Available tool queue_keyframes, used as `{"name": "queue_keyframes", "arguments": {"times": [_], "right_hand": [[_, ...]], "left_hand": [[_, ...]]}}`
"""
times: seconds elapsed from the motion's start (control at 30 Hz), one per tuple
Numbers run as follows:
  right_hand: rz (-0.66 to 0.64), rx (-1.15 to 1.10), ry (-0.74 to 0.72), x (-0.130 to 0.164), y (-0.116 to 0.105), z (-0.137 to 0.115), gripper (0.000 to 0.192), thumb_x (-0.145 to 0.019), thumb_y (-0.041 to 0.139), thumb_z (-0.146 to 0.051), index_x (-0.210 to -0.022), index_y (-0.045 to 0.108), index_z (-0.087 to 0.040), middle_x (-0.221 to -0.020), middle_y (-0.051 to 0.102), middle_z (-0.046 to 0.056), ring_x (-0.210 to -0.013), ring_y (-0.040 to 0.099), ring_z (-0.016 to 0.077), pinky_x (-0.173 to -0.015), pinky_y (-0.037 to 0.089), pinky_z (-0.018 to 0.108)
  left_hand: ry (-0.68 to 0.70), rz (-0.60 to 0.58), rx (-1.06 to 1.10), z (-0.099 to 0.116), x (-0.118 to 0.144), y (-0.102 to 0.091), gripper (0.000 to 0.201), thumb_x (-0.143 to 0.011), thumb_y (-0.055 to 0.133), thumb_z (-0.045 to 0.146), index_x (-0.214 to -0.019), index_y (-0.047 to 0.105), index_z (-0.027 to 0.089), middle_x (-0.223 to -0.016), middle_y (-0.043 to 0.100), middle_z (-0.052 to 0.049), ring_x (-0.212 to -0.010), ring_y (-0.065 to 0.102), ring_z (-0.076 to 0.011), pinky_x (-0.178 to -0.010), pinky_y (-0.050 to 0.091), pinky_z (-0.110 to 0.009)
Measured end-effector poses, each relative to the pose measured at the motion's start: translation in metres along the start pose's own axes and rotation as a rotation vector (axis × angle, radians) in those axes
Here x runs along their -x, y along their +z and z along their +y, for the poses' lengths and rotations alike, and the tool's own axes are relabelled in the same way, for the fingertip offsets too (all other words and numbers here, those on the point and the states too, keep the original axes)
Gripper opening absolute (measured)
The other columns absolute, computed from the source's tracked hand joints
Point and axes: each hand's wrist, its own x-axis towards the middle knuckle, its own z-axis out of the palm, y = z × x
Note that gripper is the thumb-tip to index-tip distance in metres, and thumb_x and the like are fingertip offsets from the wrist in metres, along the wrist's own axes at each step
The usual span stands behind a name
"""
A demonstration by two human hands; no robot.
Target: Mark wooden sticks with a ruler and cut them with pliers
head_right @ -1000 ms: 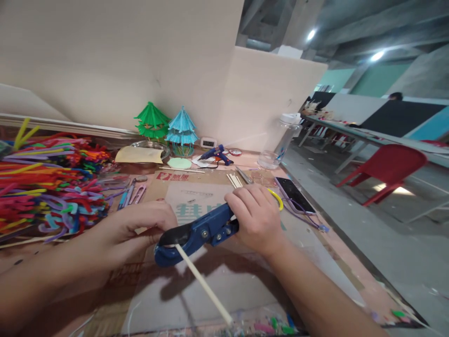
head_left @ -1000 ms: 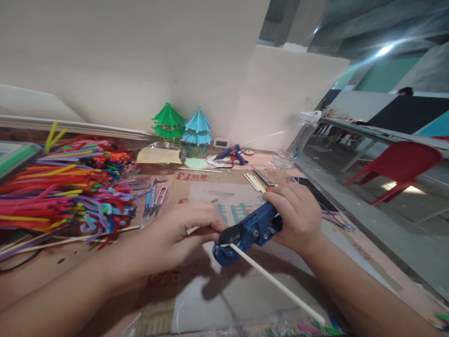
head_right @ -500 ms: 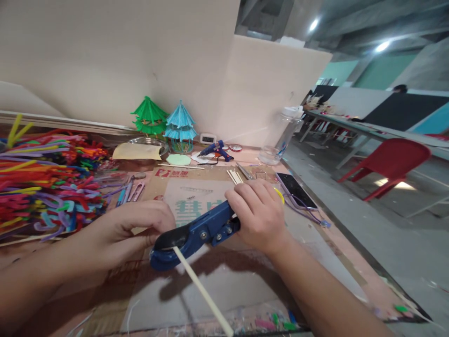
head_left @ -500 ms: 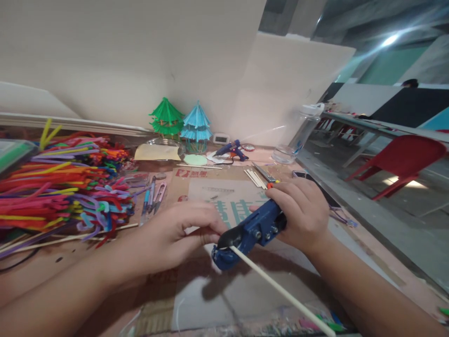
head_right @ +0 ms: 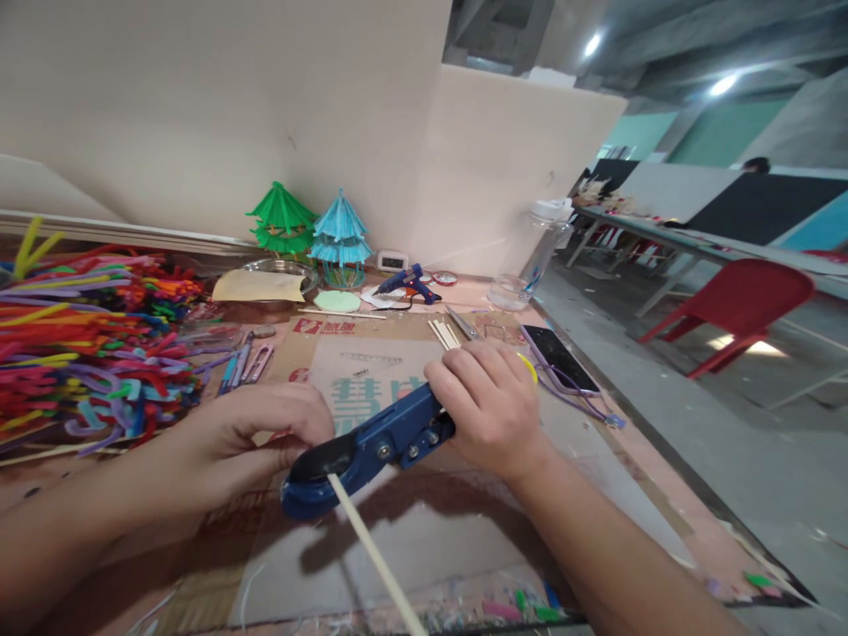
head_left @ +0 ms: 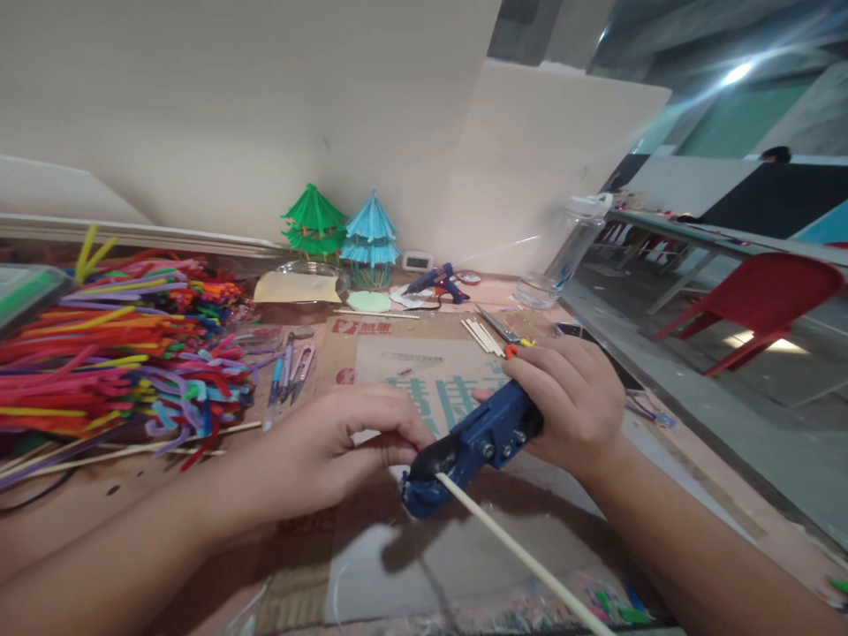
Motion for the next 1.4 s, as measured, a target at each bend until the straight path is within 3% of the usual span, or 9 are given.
{"name": "queue_keyframes", "arguments": {"times": [0.2,1.07,1.2,1.3,1.4], "right_hand": [[0.007,0.034,-0.028,-0.003,-0.004,0.001,0.011,-0.083,0.06,-0.017,-0.091,0.054,-0.022,-0.068,0.064,0.003,-0.068,0.057,0.0208,-0.066,0.042,0.033],[0.032,0.035,-0.137,0.0,-0.013,0.007,0.012,-0.085,0.067,-0.026,-0.082,0.055,-0.023,-0.061,0.061,-0.001,-0.06,0.055,0.0163,-0.059,0.042,0.031],[-0.015,-0.063,-0.061,0.002,-0.009,0.004,0.01,-0.084,0.064,-0.023,-0.082,0.054,-0.021,-0.06,0.06,0.001,-0.058,0.055,0.0166,-0.057,0.041,0.03],[-0.097,-0.212,0.108,0.004,0.001,-0.004,0.012,-0.083,0.058,-0.03,-0.077,0.056,-0.02,-0.061,0.061,0.003,-0.056,0.057,0.0175,-0.055,0.041,0.03],[-0.33,-0.425,0.347,0.003,0.01,-0.017,0.008,-0.074,0.058,-0.027,-0.071,0.057,-0.019,-0.06,0.063,0.002,-0.054,0.058,0.0167,-0.052,0.04,0.027]], "left_hand": [[-0.076,-0.001,0.041,-0.001,-0.001,0.001,0.017,-0.088,0.052,0.012,-0.074,0.062,0.016,-0.073,0.062,0.001,-0.069,0.055,-0.0089,-0.066,0.042,-0.018],[-0.015,-0.124,0.08,0.006,-0.003,0.003,0.016,-0.088,0.055,0.013,-0.077,0.066,0.017,-0.078,0.068,0.0,-0.071,0.058,-0.0089,-0.067,0.045,-0.018],[-0.098,-0.109,0.159,0.006,-0.001,0.005,0.015,-0.088,0.054,0.013,-0.076,0.062,0.017,-0.076,0.065,0.001,-0.069,0.058,-0.0081,-0.063,0.045,-0.016],[-0.246,-0.007,0.316,0.0,0.003,0.006,0.009,-0.091,0.054,0.022,-0.098,0.059,0.019,-0.081,0.065,0.0,-0.068,0.061,-0.0096,-0.058,0.048,-0.017],[-0.23,0.083,0.486,-0.01,0.005,0.002,0.047,-0.089,0.058,0.023,-0.132,0.042,0.033,-0.115,0.064,-0.006,-0.068,0.063,-0.0089,-0.057,0.053,-0.019]]}}
